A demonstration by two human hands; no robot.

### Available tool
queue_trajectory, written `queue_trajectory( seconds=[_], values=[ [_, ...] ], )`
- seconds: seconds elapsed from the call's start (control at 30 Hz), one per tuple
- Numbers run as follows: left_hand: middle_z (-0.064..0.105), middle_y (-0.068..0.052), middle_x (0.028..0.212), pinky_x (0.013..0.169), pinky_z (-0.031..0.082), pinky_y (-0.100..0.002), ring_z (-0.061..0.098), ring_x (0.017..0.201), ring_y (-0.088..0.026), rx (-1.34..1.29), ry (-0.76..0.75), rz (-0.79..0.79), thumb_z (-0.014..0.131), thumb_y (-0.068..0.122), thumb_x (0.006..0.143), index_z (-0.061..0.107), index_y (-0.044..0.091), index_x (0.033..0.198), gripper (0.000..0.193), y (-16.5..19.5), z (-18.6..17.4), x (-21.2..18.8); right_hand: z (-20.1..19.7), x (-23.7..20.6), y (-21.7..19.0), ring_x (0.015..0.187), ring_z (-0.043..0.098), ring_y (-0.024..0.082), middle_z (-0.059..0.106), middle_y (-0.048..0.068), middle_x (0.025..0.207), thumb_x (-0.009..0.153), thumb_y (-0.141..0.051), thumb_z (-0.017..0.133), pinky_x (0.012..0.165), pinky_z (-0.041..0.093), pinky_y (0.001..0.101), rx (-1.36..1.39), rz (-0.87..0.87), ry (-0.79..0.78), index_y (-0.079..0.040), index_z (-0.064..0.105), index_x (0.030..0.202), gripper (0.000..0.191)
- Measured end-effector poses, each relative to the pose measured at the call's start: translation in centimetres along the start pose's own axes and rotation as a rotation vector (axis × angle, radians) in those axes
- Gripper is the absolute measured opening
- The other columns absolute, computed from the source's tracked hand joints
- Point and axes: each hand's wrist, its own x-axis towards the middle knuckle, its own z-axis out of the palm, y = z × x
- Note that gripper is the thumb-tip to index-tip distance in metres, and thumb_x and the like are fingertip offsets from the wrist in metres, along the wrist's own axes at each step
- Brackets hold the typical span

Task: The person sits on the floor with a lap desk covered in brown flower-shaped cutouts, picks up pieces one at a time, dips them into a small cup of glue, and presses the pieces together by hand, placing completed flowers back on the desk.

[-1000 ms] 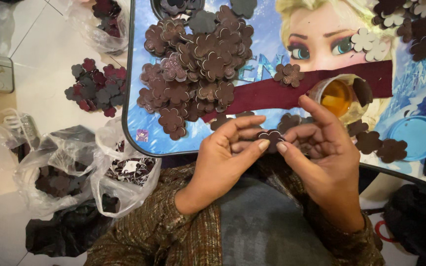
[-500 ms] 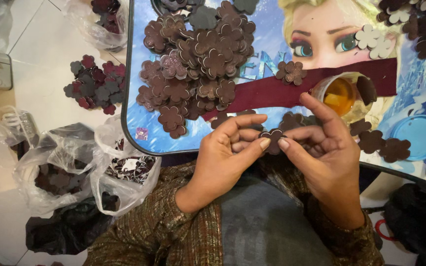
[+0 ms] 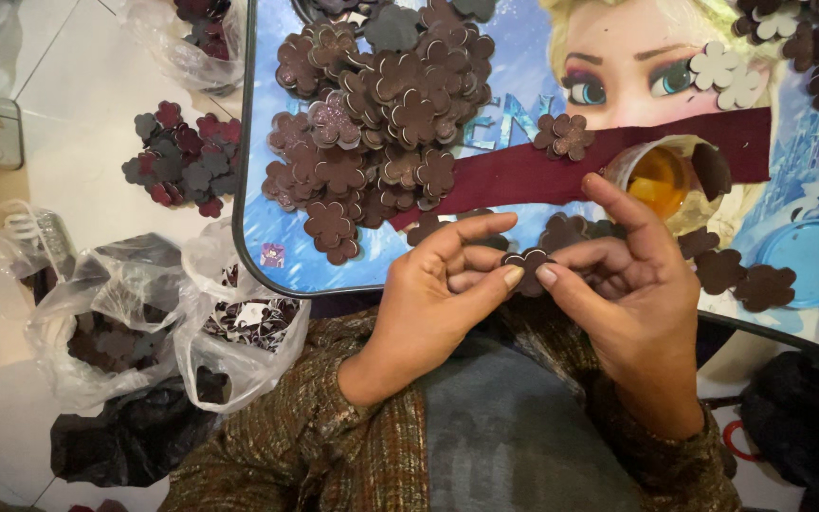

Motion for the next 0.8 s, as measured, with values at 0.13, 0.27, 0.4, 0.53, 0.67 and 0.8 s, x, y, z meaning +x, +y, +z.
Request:
queue_trajectory(
  seconds=[0.13, 0.27, 0.4, 0.53, 0.67, 0.8],
  values=[
    [0.073, -0.006, 0.107, 0.078, 0.052, -0.017, 0.066, 0.092, -0.004, -0.014, -0.009, 0.008, 0.069, 0.002, 0.099, 0.055, -0.002, 0.145, 0.048, -0.07, -0.01, 0.02, 0.07, 0.13, -0.19, 0.086, 0.071, 0.013, 0.073, 0.012, 0.095, 0.088, 0.01, 0.07, 0.078, 0.056, 0.0228, 0.002, -0.002, -0.006, 0.003, 0.041, 0.158, 0.076],
    [0.073, -0.007, 0.108, 0.081, 0.054, -0.018, 0.067, 0.093, -0.005, -0.041, -0.018, -0.017, 0.068, 0.002, 0.099, 0.055, -0.003, 0.146, 0.049, -0.12, -0.08, 0.01, 0.02, 0.34, -0.15, 0.085, 0.071, 0.013, 0.073, 0.013, 0.095, 0.087, 0.011, 0.071, 0.078, 0.056, 0.0227, -0.003, -0.003, -0.013, 0.003, 0.041, 0.158, 0.077],
    [0.073, -0.007, 0.107, 0.082, 0.057, -0.021, 0.068, 0.092, -0.007, -0.055, -0.027, -0.013, 0.068, 0.002, 0.099, 0.054, -0.003, 0.147, 0.05, -0.31, -0.07, 0.19, -0.02, 0.35, 0.04, 0.085, 0.071, 0.013, 0.073, 0.012, 0.095, 0.087, 0.011, 0.071, 0.078, 0.056, 0.0229, 0.023, -0.016, -0.011, 0.004, 0.042, 0.157, 0.076],
    [0.073, -0.008, 0.104, 0.082, 0.06, -0.024, 0.069, 0.091, -0.009, -0.065, -0.029, -0.031, 0.066, 0.005, 0.101, 0.053, -0.003, 0.148, 0.05, -0.41, -0.1, 0.49, -0.26, 0.33, 0.1, 0.085, 0.069, 0.011, 0.072, 0.011, 0.095, 0.087, 0.012, 0.072, 0.077, 0.055, 0.0218, -0.003, -0.018, 0.011, 0.003, 0.044, 0.157, 0.076],
    [0.072, -0.007, 0.104, 0.082, 0.06, -0.025, 0.069, 0.092, -0.009, -0.085, -0.011, -0.075, 0.062, 0.009, 0.102, 0.05, -0.001, 0.149, 0.049, -0.19, -0.29, 0.5, -0.48, 0.43, 0.17, 0.085, 0.069, 0.01, 0.072, 0.009, 0.094, 0.087, 0.012, 0.072, 0.079, 0.055, 0.0208, 0.046, -0.03, 0.02, 0.003, 0.044, 0.156, 0.075],
    [0.072, -0.007, 0.103, 0.083, 0.061, -0.025, 0.071, 0.093, -0.009, -0.05, -0.026, -0.053, 0.062, 0.008, 0.102, 0.049, 0.0, 0.149, 0.05, 0.02, -0.25, 0.39, -0.63, 0.37, 0.16, 0.084, 0.066, 0.008, 0.071, 0.008, 0.094, 0.087, 0.012, 0.073, 0.078, 0.051, 0.0191, 0.004, -0.026, 0.047, 0.003, 0.045, 0.157, 0.075]
  ],
)
